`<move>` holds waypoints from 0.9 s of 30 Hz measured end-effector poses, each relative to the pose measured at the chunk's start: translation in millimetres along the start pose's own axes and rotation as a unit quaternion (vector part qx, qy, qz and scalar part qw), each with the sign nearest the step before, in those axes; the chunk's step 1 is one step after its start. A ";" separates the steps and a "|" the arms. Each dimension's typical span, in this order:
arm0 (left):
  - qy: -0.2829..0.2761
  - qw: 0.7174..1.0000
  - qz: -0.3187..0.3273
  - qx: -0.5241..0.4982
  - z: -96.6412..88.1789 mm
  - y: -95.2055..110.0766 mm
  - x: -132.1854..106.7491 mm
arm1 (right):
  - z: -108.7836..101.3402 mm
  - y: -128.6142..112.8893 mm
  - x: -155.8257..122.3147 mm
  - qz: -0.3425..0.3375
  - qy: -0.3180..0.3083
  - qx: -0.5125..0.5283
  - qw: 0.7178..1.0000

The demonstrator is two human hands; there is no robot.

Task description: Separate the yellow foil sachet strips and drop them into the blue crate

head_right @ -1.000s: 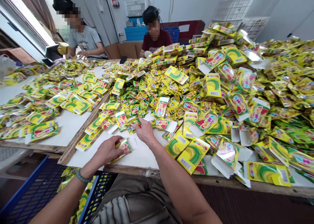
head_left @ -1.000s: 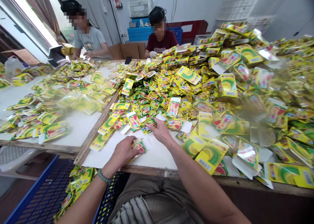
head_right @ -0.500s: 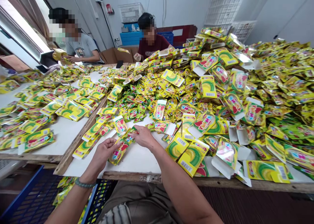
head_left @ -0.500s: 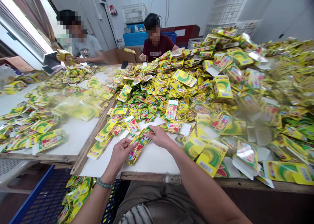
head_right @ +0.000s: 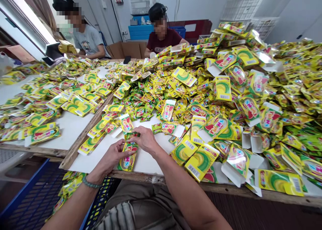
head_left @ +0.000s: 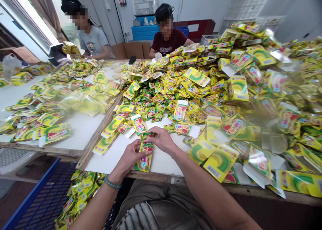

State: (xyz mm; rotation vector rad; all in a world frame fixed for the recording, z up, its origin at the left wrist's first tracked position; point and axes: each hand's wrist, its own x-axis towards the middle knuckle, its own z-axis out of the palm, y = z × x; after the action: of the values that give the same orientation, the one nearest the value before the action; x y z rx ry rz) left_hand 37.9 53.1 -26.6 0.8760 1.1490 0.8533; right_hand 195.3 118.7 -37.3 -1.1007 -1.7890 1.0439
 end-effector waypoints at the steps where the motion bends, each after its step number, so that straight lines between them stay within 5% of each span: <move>1: -0.001 1.000 0.007 -0.004 0.8 1.4 -0.4 | -0.4 -1.9 -0.2 -0.001 0.012 0.011 1.000; 9: -0.006 0.999 0.032 0.010 8.8 5.0 -2.0 | -4.7 -12.4 -1.6 -0.035 0.020 0.044 0.998; 16: -0.003 0.999 0.035 0.007 15.0 3.4 -2.9 | -9.3 -13.7 -1.3 0.032 0.007 0.123 0.992; 20: 0.020 0.999 0.037 0.007 15.1 4.0 1.4 | -7.1 -17.0 -2.0 0.021 0.045 0.092 0.995; 27: 0.008 1.000 0.026 -0.006 15.0 -4.9 -2.1 | -9.3 -14.2 -2.7 0.012 0.014 0.025 1.000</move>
State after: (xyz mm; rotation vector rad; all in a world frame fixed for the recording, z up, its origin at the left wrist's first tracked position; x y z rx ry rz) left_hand 52.6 47.2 -27.6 0.8932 1.1390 0.9098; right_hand 200.4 114.4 -21.5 -1.1035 -1.7224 1.0774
